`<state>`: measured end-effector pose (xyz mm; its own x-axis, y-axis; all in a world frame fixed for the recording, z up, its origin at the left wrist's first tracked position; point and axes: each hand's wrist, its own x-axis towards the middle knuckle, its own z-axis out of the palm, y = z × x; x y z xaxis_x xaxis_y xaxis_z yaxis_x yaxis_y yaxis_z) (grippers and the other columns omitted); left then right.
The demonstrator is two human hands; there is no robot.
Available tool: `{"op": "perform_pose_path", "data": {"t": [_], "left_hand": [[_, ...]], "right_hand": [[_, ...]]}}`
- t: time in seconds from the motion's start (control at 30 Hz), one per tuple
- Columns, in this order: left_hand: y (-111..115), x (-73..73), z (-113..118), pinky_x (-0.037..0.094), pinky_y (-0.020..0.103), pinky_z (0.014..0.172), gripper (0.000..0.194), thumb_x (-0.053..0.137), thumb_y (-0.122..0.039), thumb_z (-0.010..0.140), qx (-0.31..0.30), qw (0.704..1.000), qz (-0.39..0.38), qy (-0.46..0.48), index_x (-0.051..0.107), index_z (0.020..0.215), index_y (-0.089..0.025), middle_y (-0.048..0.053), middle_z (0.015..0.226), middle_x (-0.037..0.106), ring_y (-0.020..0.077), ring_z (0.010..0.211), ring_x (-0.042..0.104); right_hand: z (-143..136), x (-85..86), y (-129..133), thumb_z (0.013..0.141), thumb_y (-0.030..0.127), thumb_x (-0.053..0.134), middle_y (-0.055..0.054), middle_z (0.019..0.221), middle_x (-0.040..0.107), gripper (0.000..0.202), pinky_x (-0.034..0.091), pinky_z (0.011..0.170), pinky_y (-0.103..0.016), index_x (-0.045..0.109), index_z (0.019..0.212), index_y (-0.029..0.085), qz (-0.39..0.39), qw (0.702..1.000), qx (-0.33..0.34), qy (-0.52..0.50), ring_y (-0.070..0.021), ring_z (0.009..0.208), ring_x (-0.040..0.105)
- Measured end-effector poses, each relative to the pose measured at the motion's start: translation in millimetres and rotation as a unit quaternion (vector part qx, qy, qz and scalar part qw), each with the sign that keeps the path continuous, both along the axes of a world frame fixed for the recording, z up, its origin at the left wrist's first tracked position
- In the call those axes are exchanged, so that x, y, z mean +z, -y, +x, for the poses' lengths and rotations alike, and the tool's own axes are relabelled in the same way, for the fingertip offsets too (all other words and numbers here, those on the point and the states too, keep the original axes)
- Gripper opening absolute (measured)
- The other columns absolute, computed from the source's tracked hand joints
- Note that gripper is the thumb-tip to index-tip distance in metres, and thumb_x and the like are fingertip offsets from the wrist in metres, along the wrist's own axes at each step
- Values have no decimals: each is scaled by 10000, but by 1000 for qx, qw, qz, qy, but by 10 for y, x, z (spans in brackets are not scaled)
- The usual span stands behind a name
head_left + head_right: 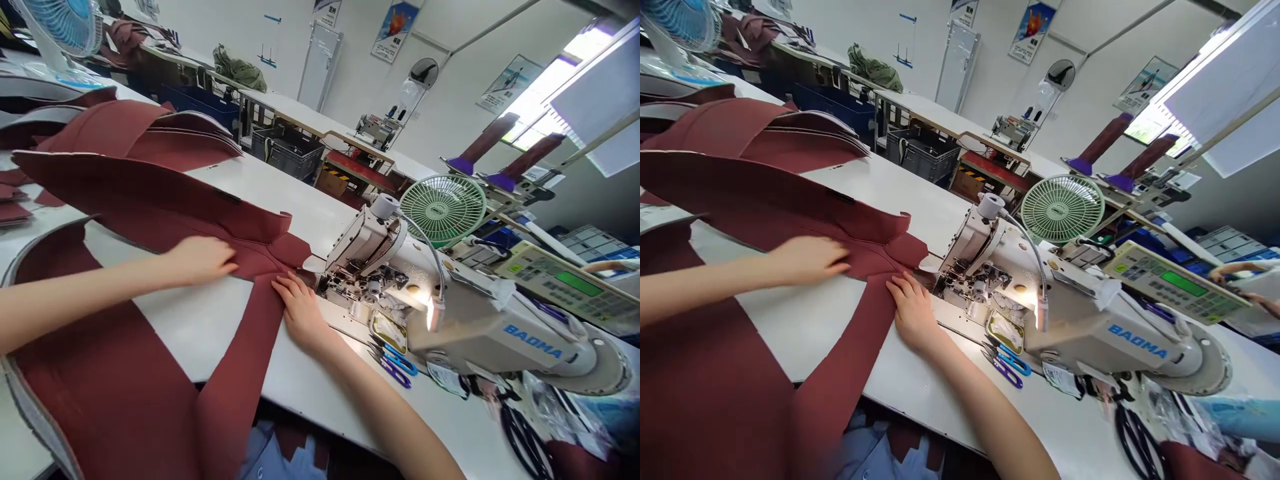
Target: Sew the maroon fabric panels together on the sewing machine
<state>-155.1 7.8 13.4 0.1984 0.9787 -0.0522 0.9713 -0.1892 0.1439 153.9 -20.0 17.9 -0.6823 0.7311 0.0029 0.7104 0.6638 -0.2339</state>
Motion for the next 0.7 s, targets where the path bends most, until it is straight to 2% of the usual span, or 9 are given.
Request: {"op": "perform_pose_path", "data": {"t": [0.07, 0.17, 0.27, 0.37, 0.47, 0.53, 0.57, 0.63, 0.7], "left_hand": [[88, -86, 419, 421, 529, 1039, 613, 475, -606, 921, -70, 997, 22, -17, 603, 1385, -226, 188, 1514, 495, 411, 1376, 460], [84, -212, 810, 263, 646, 1134, 767, 454, -614, 939, -83, 995, 44, -28, 389, 1560, -170, 228, 1636, 259, 454, 1510, 227], [-45, -171, 909, 220, 657, 1162, 784, 463, -634, 937, -104, 994, 25, 8, 351, 1582, -204, 204, 1644, 251, 451, 1509, 239], [-59, 129, 824, 262, 554, 1198, 707, 567, -592, 906, -129, 991, 10, 21, 465, 1525, -266, 148, 1605, 374, 382, 1485, 341], [139, 601, 519, 281, 382, 1224, 517, 600, -521, 914, -150, 988, 15, 28, 601, 1403, -352, 20, 1515, 529, 276, 1445, 433], [379, 907, 118, 357, 360, 1173, 470, 510, -517, 973, -124, 990, 24, 58, 609, 1392, -328, 7, 1437, 606, 258, 1360, 530], [533, 1031, -149, 407, 345, 1123, 484, 470, -530, 992, -84, 993, 33, 78, 600, 1399, -303, 19, 1406, 631, 250, 1301, 577], [906, 1194, -774, 417, 338, 1106, 520, 470, -579, 974, 74, 993, 60, 66, 605, 1380, -284, 22, 1410, 626, 249, 1281, 580], [1351, 1233, -1408, 374, 382, 1150, 586, 479, -601, 957, 261, 962, 75, -6, 586, 1386, -218, 52, 1463, 575, 265, 1342, 513]], "right_hand": [[-4, 27, -76, 854, 55, 411, -55, 1603, 403, 713, 348, 1156, -439, 415, 1540, 246, -1, 1000, 4, -7, -221, 1508, 269], [58, 58, -136, 892, 105, 422, -62, 1640, 338, 682, 350, 1151, -453, 402, 1552, 275, -3, 1000, 9, 17, -247, 1493, 300], [138, 24, -145, 921, 165, 438, -62, 1646, 330, 645, 353, 1145, -473, 406, 1556, 279, 19, 999, 1, 38, -268, 1501, 295], [178, -60, -157, 907, 152, 448, -54, 1636, 350, 648, 375, 1131, -453, 436, 1543, 276, 55, 998, -15, 36, -258, 1479, 350], [190, -151, -217, 898, 131, 438, -67, 1620, 377, 641, 407, 1108, -431, 471, 1525, 260, 83, 996, -15, 35, -252, 1463, 389], [196, -203, -269, 914, 113, 399, -68, 1611, 397, 623, 426, 1089, -440, 481, 1516, 254, 106, 994, -8, 30, -254, 1456, 405], [199, -226, -290, 923, 106, 380, -67, 1606, 406, 614, 435, 1079, -444, 487, 1511, 250, 118, 993, -3, 27, -255, 1449, 417], [210, -268, -320, 938, 95, 350, -68, 1598, 421, 603, 448, 1062, -445, 493, 1504, 243, 144, 989, 4, 23, -255, 1434, 441], [221, -308, -336, 946, 99, 343, -76, 1591, 431, 590, 457, 1048, -441, 501, 1499, 231, 167, 986, 10, 23, -260, 1421, 459]]}}
